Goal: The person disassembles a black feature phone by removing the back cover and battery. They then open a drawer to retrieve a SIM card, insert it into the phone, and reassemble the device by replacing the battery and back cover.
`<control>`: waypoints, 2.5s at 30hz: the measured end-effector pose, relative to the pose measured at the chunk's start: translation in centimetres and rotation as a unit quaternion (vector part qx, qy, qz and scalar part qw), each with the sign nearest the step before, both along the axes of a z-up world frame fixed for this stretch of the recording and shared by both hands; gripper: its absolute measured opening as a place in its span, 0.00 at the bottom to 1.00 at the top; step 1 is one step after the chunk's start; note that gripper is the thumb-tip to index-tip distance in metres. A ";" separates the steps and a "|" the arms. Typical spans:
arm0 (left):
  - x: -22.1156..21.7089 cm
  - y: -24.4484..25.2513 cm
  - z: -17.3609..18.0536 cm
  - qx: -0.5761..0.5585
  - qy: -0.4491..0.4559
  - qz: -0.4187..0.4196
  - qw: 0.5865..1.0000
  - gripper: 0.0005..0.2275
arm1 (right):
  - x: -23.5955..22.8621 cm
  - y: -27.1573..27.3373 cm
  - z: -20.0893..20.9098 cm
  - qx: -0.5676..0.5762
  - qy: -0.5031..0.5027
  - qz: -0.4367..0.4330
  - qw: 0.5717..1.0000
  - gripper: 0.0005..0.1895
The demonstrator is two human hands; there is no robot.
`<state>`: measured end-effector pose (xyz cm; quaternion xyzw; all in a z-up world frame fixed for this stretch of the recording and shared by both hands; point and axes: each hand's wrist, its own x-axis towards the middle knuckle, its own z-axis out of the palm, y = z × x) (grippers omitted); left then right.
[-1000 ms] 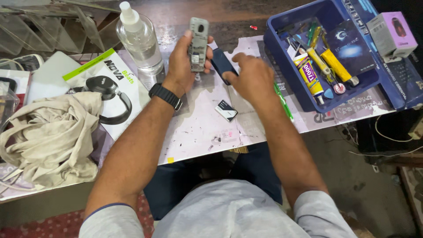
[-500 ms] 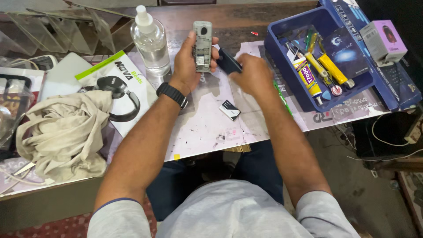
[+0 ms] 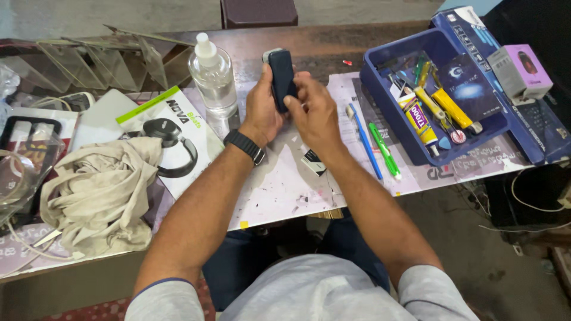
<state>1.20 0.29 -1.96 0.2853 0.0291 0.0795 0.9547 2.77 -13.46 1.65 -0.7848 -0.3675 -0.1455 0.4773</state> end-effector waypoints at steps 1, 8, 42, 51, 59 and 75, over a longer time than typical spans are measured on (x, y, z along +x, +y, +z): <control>-0.1 0.1 0.2 0.003 -0.007 -0.009 1.000 0.25 | -0.3 0.0 0.2 0.004 -0.013 0.012 1.000 0.21; -0.4 -0.4 0.5 0.126 -0.001 0.003 0.992 0.15 | -1.0 -0.4 0.8 -0.005 -0.011 0.014 1.000 0.24; -1.6 0.0 2.3 0.177 -0.075 -0.023 0.981 0.18 | 1.2 -1.1 -2.1 0.171 0.442 0.200 0.858 0.18; -0.5 1.3 1.2 0.141 -0.077 0.132 0.978 0.08 | 1.7 -2.1 -0.4 0.188 0.425 0.181 0.867 0.17; -0.6 1.1 1.1 0.139 -0.086 0.127 0.978 0.06 | 2.0 -2.1 -0.6 0.170 0.403 0.160 0.885 0.15; -1.1 -0.2 2.0 0.113 -0.064 0.056 0.990 0.11 | -1.4 -7.4 4.1 -0.333 0.106 0.055 0.935 0.24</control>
